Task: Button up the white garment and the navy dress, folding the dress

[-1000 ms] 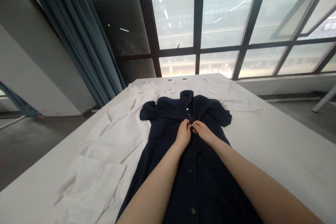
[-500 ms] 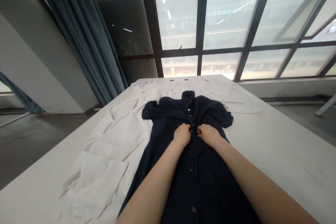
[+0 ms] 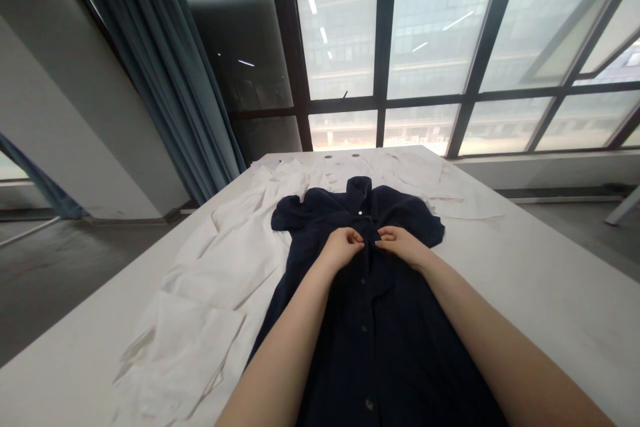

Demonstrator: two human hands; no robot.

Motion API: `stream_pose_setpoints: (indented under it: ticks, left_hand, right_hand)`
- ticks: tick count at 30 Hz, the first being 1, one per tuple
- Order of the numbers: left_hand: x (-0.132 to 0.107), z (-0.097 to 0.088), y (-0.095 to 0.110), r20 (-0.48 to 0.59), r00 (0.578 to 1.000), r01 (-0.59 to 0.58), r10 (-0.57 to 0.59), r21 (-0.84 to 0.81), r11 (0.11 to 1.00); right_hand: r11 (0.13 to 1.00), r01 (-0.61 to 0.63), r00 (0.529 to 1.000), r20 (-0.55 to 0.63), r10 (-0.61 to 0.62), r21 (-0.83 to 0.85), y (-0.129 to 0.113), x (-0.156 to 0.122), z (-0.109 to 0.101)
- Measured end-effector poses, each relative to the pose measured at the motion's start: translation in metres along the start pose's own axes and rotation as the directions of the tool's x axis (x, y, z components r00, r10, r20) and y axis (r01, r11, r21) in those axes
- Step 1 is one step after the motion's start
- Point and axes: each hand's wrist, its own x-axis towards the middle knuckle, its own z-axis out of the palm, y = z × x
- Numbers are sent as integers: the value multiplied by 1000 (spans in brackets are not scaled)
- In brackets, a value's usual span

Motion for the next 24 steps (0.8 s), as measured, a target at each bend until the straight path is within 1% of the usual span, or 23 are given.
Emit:
stream_pose_setpoints:
  ticks: [2,5,7,9,12,17,20,22,24]
  left_hand:
    - [1,3,-2,9,1000,30,-30,-76,997]
    - [2,10,-7,23,998,60,-58,-129,990]
    - [3,12,-10,48,997,68,-61,-162,984]
    - [4,12,-11,86,995,76,-59,-204,976]
    - [5,11,-10,116,992,69,-41,-243,968]
    - [3,12,-5,74,996,60,-45,-226,972]
    - [3,14,-3,76,995,76,-60,-239,968]
    - [4,14,-4,81,995,79,-59,-263,962]
    - [5,14,-6,68,996,78,-61,-288,954]
  right_hand:
    - [996,4,1000,-26,-1,90,-5,-2,3]
    - [989,-5,996,-85,18,145,-9,-4,5]
    - [986,-23,995,-93,39,164,-11,-5,6]
    - [988,-35,994,-93,49,148,-12,-6,6]
    - [998,-22,992,-120,30,65,-11,-6,8]
    - [1000,23,991,-134,-24,-6,-9,-5,11]
    - [999,40,988,-150,-45,-32,-7,-4,12]
    - [999,48,985,-163,-50,-17,-7,-4,13]
    - [997,42,986,-162,-31,61,-8,-4,14]
